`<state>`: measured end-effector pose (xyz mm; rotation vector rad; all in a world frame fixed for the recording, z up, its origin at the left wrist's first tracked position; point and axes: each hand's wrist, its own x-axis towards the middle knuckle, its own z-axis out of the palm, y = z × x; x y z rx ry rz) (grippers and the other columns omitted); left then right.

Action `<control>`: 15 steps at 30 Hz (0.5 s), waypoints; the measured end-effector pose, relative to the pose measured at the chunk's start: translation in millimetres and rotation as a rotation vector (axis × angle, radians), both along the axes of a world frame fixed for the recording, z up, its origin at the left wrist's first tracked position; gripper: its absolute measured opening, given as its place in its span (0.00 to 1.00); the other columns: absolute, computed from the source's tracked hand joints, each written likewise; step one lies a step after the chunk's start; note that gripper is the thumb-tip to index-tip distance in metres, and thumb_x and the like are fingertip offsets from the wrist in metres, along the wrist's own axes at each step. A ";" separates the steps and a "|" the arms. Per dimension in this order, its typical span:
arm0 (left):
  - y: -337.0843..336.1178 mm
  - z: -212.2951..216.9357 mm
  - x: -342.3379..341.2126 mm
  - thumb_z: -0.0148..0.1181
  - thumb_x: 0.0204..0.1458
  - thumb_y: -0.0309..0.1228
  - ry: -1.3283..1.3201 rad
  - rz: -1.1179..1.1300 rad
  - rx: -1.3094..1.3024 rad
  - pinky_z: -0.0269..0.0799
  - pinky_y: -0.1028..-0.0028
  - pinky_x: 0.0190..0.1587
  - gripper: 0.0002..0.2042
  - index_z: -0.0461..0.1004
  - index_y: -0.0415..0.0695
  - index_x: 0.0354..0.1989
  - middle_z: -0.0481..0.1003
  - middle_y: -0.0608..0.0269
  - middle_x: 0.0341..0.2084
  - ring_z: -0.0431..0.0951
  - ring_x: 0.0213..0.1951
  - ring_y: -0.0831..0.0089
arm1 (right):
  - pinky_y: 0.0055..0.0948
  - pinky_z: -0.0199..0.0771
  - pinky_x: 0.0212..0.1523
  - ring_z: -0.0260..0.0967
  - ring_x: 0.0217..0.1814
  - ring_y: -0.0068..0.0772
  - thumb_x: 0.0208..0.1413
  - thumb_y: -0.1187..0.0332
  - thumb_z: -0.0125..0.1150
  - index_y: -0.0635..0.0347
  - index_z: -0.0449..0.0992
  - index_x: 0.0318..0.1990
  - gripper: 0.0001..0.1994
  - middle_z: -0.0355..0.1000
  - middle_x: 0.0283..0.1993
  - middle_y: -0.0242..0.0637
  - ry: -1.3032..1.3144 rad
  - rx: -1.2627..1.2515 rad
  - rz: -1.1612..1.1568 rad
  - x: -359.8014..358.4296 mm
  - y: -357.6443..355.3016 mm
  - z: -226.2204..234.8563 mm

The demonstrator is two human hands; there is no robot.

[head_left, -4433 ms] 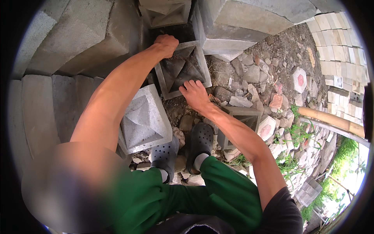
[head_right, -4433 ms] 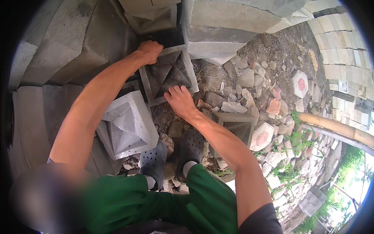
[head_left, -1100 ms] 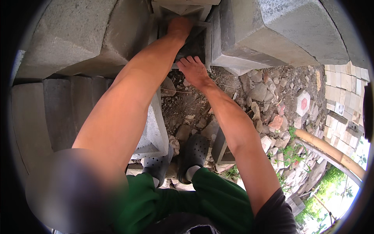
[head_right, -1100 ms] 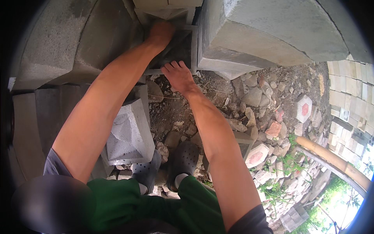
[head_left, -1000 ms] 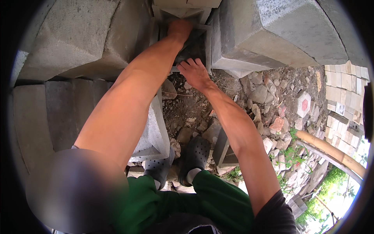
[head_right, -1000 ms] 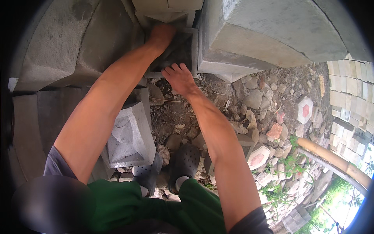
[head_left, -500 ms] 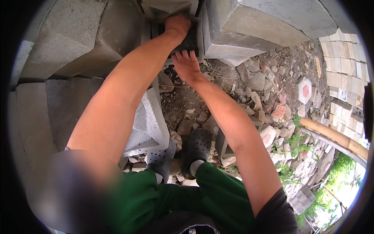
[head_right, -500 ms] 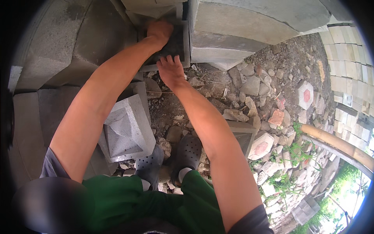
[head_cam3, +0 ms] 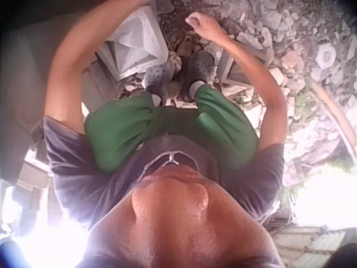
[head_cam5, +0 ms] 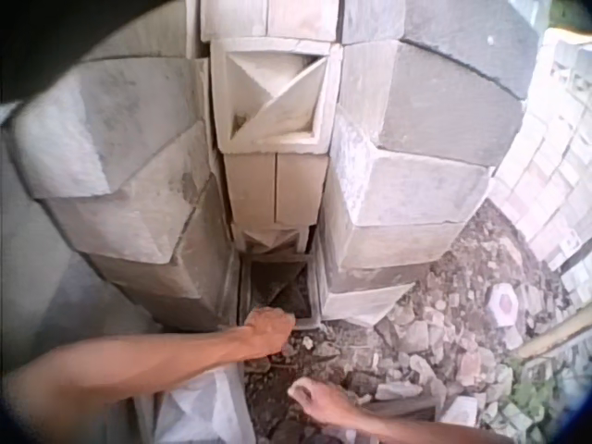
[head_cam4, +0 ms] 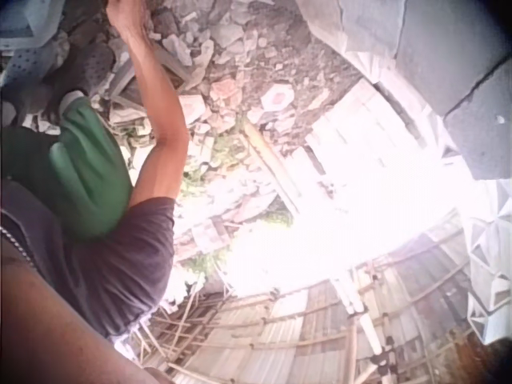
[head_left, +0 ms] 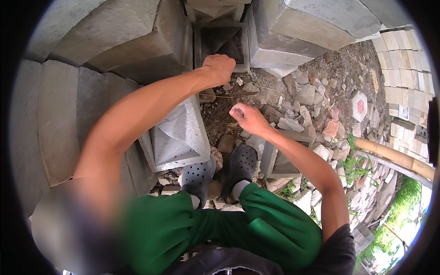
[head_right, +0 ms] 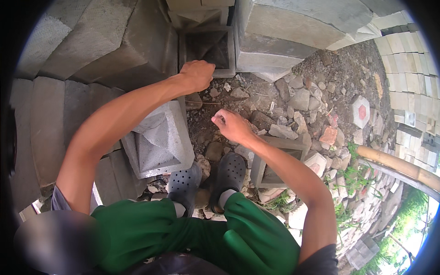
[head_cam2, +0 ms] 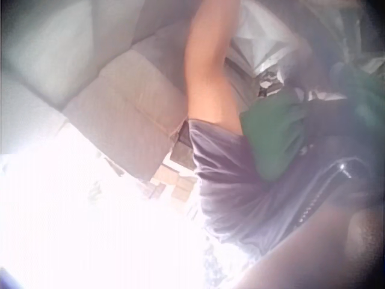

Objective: The person picks up hollow concrete blocks from a pile and stacks them into a neat arrangement. They repeatedly lift, rotate, and place the blocks by hand, occasionally shifting debris to reach the next block.

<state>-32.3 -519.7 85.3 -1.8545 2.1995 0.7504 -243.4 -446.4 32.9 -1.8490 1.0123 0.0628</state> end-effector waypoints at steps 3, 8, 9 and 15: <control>26.9 14.1 6.9 0.59 0.56 0.35 0.052 0.099 0.010 0.73 0.54 0.51 0.15 0.77 0.38 0.48 0.80 0.46 0.40 0.79 0.47 0.49 | 0.41 0.68 0.61 0.69 0.61 0.49 0.60 0.40 0.54 0.66 0.65 0.60 0.36 0.68 0.60 0.53 -0.046 0.357 -0.089 20.5 40.6 19.7; 60.0 22.4 38.9 0.59 0.57 0.38 0.144 0.246 -0.118 0.73 0.56 0.50 0.18 0.75 0.40 0.51 0.80 0.50 0.42 0.79 0.46 0.52 | 0.49 0.53 0.72 0.49 0.72 0.67 0.49 0.32 0.62 0.73 0.32 0.72 0.63 0.44 0.70 0.71 -0.171 0.371 -0.027 61.2 99.8 20.2; 68.0 24.6 45.2 0.59 0.57 0.39 0.189 0.292 -0.148 0.73 0.57 0.50 0.18 0.75 0.40 0.52 0.79 0.51 0.43 0.79 0.46 0.52 | 0.50 0.52 0.72 0.48 0.73 0.68 0.48 0.32 0.62 0.73 0.32 0.72 0.63 0.44 0.70 0.71 -0.133 0.350 -0.046 66.5 104.5 20.3; 120.6 20.2 59.1 0.60 0.57 0.39 0.208 0.369 -0.455 0.70 0.58 0.54 0.20 0.73 0.39 0.53 0.74 0.52 0.51 0.74 0.53 0.53 | 0.51 0.48 0.74 0.39 0.76 0.68 0.45 0.33 0.66 0.72 0.28 0.72 0.66 0.39 0.71 0.69 -0.117 0.374 -0.074 77.6 113.3 2.5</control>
